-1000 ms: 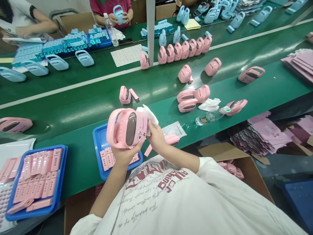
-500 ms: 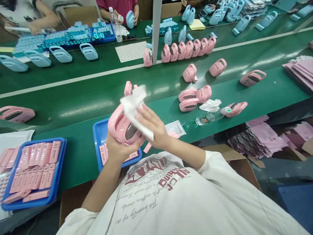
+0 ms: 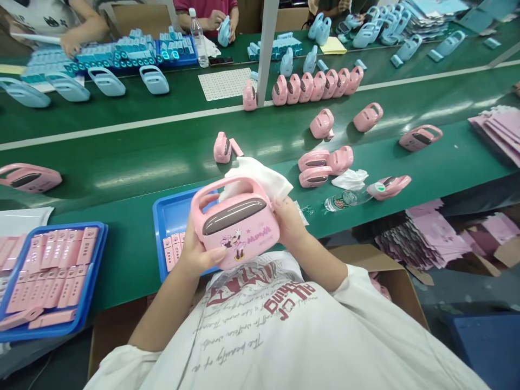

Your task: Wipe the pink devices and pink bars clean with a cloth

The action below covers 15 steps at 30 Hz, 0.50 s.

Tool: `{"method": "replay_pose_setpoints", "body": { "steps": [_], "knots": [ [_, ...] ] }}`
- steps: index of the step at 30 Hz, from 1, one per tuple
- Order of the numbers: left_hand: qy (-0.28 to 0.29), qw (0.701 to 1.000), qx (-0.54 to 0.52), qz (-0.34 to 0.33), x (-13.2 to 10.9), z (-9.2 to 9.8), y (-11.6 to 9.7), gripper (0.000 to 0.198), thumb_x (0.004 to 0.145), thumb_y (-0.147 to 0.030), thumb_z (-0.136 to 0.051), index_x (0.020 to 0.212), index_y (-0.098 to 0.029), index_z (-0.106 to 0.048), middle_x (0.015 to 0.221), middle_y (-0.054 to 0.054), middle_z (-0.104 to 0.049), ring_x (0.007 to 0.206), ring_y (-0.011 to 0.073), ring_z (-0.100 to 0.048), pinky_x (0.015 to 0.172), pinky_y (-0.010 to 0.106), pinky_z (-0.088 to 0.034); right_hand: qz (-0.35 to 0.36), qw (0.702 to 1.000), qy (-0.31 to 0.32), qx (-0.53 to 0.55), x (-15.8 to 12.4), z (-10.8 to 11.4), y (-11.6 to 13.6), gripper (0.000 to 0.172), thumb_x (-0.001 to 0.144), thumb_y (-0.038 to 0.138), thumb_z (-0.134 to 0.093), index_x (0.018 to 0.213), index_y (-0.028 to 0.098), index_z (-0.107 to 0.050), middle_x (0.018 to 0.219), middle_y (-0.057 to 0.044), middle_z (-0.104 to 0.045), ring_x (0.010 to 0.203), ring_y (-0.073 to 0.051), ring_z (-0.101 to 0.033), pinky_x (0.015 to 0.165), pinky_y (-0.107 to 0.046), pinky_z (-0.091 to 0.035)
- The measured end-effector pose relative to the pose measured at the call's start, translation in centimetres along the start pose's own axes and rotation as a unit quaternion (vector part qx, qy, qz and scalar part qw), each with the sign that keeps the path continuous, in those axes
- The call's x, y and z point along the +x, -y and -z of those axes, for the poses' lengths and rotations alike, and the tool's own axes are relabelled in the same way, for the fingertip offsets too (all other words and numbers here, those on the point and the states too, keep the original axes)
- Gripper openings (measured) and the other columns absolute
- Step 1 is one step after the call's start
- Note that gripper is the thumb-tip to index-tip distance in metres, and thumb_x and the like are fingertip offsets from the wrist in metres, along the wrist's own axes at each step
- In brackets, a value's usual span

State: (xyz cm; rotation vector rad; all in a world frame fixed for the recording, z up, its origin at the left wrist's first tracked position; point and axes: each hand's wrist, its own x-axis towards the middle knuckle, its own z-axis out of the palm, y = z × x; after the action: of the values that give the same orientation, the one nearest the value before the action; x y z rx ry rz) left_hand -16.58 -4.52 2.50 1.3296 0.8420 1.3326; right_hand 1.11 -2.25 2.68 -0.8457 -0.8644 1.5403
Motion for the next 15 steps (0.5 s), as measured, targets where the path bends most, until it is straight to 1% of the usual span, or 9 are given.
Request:
{"method": "replay_pose_setpoints", "body": {
  "steps": [1,3,5,7,8,10,12,13,15],
  "knots": [
    [0.007,1.000,-0.019,0.020,-0.1,-0.1,-0.1,0.074,0.057,-0.044,-0.077,0.124,-0.022,-0.054,0.125,0.011,-0.055,0.102,0.0289,-0.060,0.082,0.037,-0.052,0.000,1.000,0.004,0.019,-0.4,-0.2,0.2,0.049,0.067,0.060,-0.070,0.099,0.024,-0.068,0.093,-0.002,-0.071,0.090,-0.021,-0.067,0.076,-0.033,-0.055],
    [0.014,0.995,-0.067,0.072,-0.2,-0.3,-0.2,0.076,0.057,-0.046,-0.077,0.125,-0.022,-0.053,0.125,0.011,-0.055,0.106,0.0323,-0.059,0.084,0.040,-0.052,-0.002,0.999,-0.019,0.031,-0.9,-0.3,0.3,0.041,0.066,0.057,-0.073,0.088,0.023,-0.067,0.073,0.001,-0.067,0.071,-0.017,-0.064,0.063,-0.029,-0.053],
    [0.020,0.985,-0.118,0.122,-0.3,-0.3,-0.1,0.080,0.056,-0.048,-0.076,0.126,-0.021,-0.051,0.122,0.012,-0.058,0.110,0.0359,-0.057,0.087,0.044,-0.052,-0.007,0.998,-0.052,0.020,-0.9,0.0,0.2,0.039,0.069,0.061,-0.068,0.075,0.023,-0.064,0.051,0.005,-0.052,0.052,-0.013,-0.055,0.051,-0.027,-0.048],
    [0.027,0.976,-0.153,0.151,-0.3,-0.4,0.0,0.081,0.056,-0.051,-0.075,0.127,-0.022,-0.049,0.119,0.013,-0.061,0.111,0.0379,-0.057,0.088,0.047,-0.051,-0.006,0.998,-0.060,-0.004,-0.5,0.6,0.1,0.044,0.074,0.066,-0.060,0.073,0.022,-0.061,0.045,0.006,-0.042,0.049,-0.013,-0.051,0.049,-0.027,-0.046],
    [0.035,0.974,-0.161,0.155,-0.2,-0.4,-0.1,0.081,0.057,-0.051,-0.074,0.128,-0.022,-0.048,0.119,0.013,-0.061,0.112,0.0383,-0.057,0.089,0.049,-0.051,-0.002,0.998,-0.050,-0.024,-0.2,0.9,0.2,0.047,0.077,0.068,-0.055,0.075,0.022,-0.062,0.046,0.005,-0.043,0.051,-0.014,-0.052,0.050,-0.028,-0.047],
    [0.055,0.978,-0.144,0.141,-0.1,-0.4,-0.2,0.080,0.059,-0.051,-0.073,0.129,-0.022,-0.047,0.123,0.013,-0.059,0.114,0.0386,-0.056,0.092,0.051,-0.049,0.014,0.996,-0.002,-0.090,0.5,1.4,0.7,0.051,0.082,0.068,-0.048,0.081,0.020,-0.064,0.052,0.002,-0.051,0.061,-0.017,-0.058,0.057,-0.031,-0.051],
    [0.062,0.990,-0.059,0.110,0.0,-0.4,-0.3,0.082,0.059,-0.046,-0.075,0.132,-0.022,-0.046,0.129,0.013,-0.054,0.118,0.0381,-0.053,0.097,0.050,-0.046,0.047,0.978,0.070,-0.191,1.2,1.4,1.6,0.050,0.088,0.063,-0.043,0.088,0.019,-0.066,0.064,-0.001,-0.061,0.074,-0.019,-0.063,0.069,-0.034,-0.054],
    [0.056,0.994,0.002,0.092,0.1,-0.5,-0.3,0.087,0.057,-0.041,-0.078,0.134,-0.022,-0.043,0.131,0.013,-0.052,0.120,0.0378,-0.051,0.098,0.049,-0.044,0.075,0.960,0.103,-0.251,1.5,1.2,2.0,0.048,0.091,0.058,-0.041,0.092,0.018,-0.067,0.072,-0.003,-0.066,0.081,-0.020,-0.064,0.076,-0.035,-0.054],
    [0.034,0.988,0.129,0.072,0.1,-0.6,-0.1,0.100,0.051,-0.031,-0.083,0.139,-0.022,-0.037,0.125,0.013,-0.055,0.119,0.0375,-0.051,0.097,0.048,-0.044,0.153,0.903,0.151,-0.372,2.0,0.2,2.5,0.039,0.094,0.046,-0.040,0.099,0.018,-0.067,0.092,-0.005,-0.070,0.094,-0.020,-0.063,0.087,-0.038,-0.051]
  ]
}}
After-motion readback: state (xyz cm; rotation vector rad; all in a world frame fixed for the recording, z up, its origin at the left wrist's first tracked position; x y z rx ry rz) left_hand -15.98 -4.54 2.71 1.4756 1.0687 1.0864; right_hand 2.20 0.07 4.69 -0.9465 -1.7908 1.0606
